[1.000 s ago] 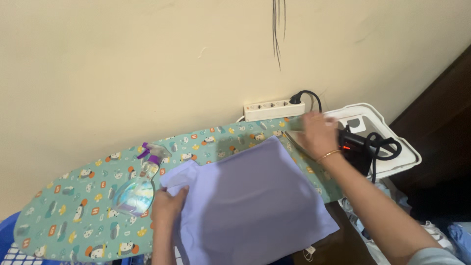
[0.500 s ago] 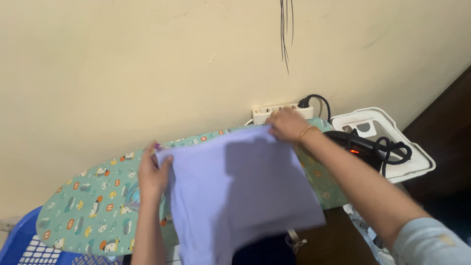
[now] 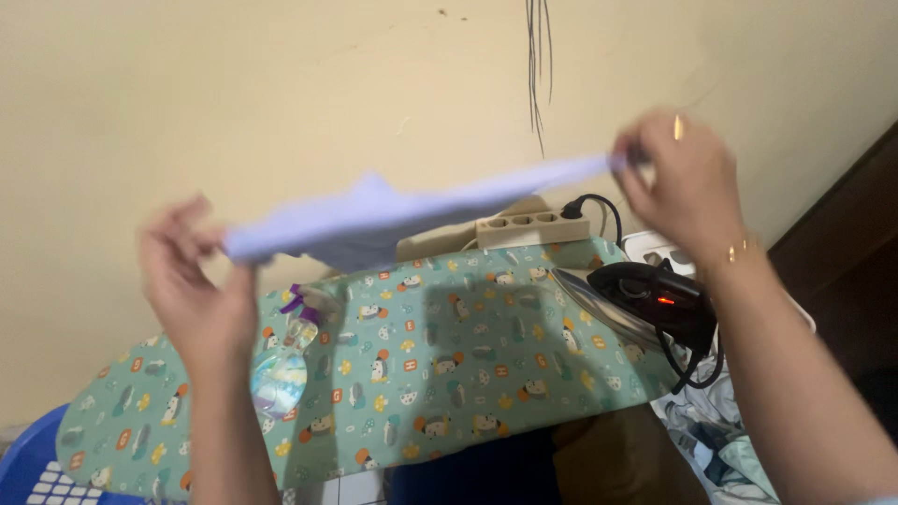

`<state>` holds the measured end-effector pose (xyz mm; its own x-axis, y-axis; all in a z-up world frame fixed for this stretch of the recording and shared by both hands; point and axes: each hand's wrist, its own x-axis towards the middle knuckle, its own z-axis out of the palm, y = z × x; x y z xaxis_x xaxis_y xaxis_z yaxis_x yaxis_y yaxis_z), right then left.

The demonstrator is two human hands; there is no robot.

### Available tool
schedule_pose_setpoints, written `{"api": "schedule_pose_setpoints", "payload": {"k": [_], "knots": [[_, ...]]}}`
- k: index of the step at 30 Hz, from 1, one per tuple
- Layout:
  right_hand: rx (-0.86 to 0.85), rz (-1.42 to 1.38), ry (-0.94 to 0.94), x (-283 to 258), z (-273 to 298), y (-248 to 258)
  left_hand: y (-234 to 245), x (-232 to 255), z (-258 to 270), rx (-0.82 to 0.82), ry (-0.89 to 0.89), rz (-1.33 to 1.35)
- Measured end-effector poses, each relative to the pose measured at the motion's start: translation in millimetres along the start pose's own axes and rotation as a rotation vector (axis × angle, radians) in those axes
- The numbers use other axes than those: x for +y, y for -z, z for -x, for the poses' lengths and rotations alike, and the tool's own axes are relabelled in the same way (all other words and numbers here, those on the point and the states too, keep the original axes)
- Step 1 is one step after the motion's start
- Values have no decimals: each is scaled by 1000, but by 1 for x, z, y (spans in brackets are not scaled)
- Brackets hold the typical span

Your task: The person irons a light purple t-shirt on a patterned ironing board. They smooth the fabric, use a spray bottle to mist the shirt, and move the iron back and forth across the front and sleeves. The person flips the shirt to iron the back and continues smoothing the fabric until the task is complete.

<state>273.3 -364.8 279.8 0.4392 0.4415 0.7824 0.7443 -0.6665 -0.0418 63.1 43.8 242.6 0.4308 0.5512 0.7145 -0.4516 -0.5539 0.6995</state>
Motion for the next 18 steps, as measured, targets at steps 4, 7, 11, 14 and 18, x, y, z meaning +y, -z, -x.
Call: {"api": "schedule_pose_setpoints", "payload": {"k": [4, 7, 11, 14, 18], "knots": [[-187, -6, 48, -13, 88, -38, 8, -69, 106, -196, 9, -234], [-449, 11, 88, -20, 149, -69, 15, -101, 185, -361, 332, -529], [-661, 3, 64, -27, 190, -75, 25, -109, 215, -495, 338, -789], [-801, 66, -22, -24, 182, -59, 23, -93, 211, -486, 418, -763], [-598, 139, -240, -3, 154, -54, -6, -86, 198, -400, 475, -759]]}}
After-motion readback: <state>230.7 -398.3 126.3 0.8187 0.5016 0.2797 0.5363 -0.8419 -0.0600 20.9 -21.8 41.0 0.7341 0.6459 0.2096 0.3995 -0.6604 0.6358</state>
